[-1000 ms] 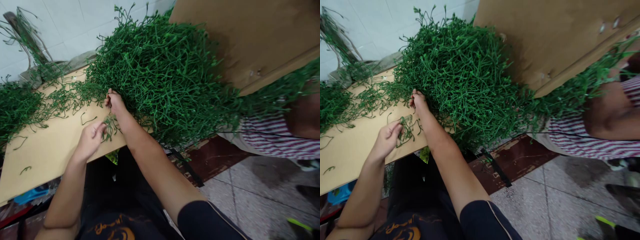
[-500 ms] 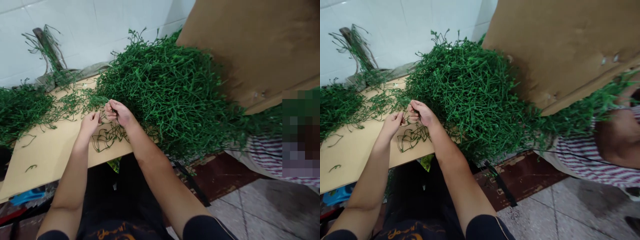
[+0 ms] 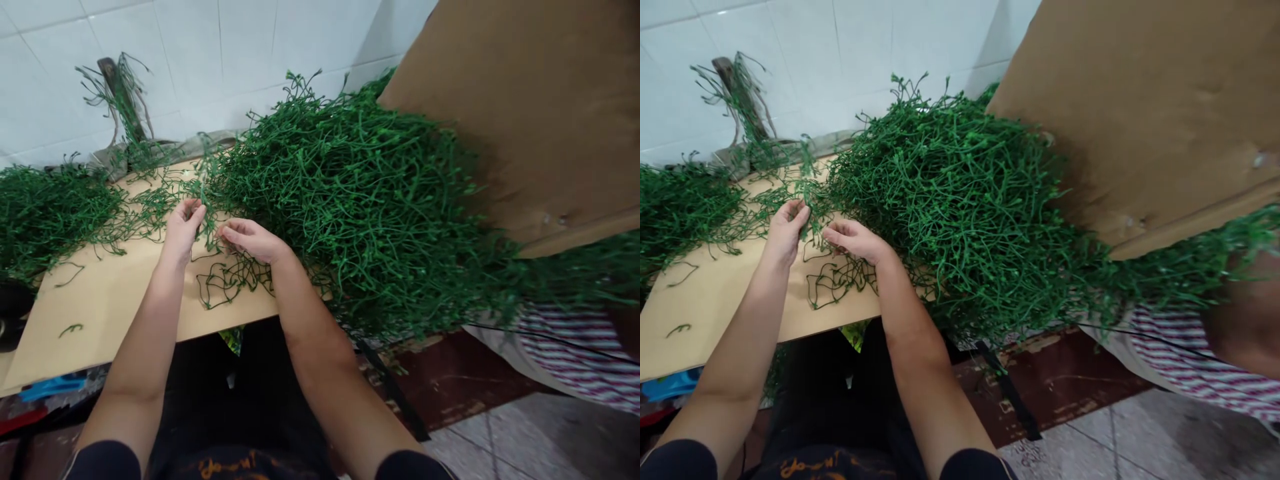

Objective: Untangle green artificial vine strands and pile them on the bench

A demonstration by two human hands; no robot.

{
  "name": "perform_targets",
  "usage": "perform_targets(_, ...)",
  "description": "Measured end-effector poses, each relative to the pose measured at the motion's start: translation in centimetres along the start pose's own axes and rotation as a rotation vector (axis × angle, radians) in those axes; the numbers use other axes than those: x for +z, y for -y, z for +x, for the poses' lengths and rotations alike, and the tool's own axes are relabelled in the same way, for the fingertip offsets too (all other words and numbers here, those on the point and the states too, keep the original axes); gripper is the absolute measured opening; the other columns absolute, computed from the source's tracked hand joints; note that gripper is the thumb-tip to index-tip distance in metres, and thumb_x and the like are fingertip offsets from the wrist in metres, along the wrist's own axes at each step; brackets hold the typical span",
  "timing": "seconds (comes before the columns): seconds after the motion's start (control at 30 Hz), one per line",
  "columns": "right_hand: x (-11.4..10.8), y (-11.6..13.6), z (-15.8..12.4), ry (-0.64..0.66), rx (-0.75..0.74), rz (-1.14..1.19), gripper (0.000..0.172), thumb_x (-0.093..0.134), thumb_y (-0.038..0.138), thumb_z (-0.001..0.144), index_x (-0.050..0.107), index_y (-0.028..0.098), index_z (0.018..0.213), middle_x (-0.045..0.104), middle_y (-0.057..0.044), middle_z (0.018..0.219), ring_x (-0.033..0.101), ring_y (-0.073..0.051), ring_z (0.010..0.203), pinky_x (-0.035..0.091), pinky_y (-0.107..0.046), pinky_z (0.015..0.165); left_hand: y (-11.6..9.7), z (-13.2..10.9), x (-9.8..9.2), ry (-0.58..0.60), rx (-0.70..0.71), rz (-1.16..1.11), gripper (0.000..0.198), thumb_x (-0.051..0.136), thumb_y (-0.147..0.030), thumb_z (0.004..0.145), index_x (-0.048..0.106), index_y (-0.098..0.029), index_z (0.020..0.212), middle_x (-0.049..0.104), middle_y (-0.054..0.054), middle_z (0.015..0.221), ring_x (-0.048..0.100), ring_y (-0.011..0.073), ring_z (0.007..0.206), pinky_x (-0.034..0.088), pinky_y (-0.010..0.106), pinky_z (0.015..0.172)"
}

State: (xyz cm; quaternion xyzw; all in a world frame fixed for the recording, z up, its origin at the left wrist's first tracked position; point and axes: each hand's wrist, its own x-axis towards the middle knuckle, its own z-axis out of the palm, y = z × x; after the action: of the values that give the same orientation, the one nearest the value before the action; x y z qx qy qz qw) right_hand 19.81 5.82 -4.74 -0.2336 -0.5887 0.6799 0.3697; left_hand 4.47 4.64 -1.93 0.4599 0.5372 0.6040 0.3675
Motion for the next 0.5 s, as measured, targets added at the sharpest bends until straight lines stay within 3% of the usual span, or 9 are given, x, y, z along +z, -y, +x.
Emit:
perform_targets(0.1,0.8,0.4,0.3,-0.212,-0.15,-0.133,0.032,0.067,0.042,0.067,0.05,0.016,0.075,0.048,0.004,0.068,0.044,-0.006,0.06,0.038,-0.022,0.06,-0.2,-0.9,-0.4,0.051,0.081,0.117,0.023,0.067,-0.023,0.065,0.047,-0.017,0.074,0.051,-0.003,0.07,0.049,0.0066,0.066,0.042,0.018,0.064)
perform_targets(0.2,1.7,0.9,0.6,-0.268,-0.205,-0.364,0.03,0.067,0.038,0.067,0.046,0.017,0.068,0.043,0.005,0.064,0.038,-0.007,0.059,0.033,-0.023,0.057,-0.2,-1.6,-0.3,0.122,0.057,0.136,0.024,0.065,-0.025,0.067,0.043,-0.018,0.07,0.044,-0.005,0.065,0.044,0.006,0.061,0.041,0.018,0.059)
perform_targets(0.33,2.0,0.8,0.9,-0.229,-0.193,-0.483,0.027,0.061,0.03,0.072,0.039,0.018,0.061,0.037,0.006,0.057,0.034,-0.007,0.056,0.028,-0.023,0.054,0.0,-2.2,-0.7,0.222,-0.022,0.134,0.023,0.053,-0.036,0.079,0.045,-0.018,0.069,0.045,-0.003,0.061,0.043,0.0069,0.056,0.039,0.019,0.052)
perform_targets(0.5,1.7,0.8,0.3,-0.109,-0.103,-0.518,0.024,0.049,0.027,0.08,0.043,0.017,0.059,0.034,0.006,0.053,0.032,-0.007,0.052,0.026,-0.024,0.052,-0.2,-2.6,-2.0,0.343,0.099,0.31,0.027,0.053,-0.037,0.08,0.046,-0.018,0.062,0.043,-0.002,0.057,0.04,0.0091,0.054,0.039,0.023,0.054)
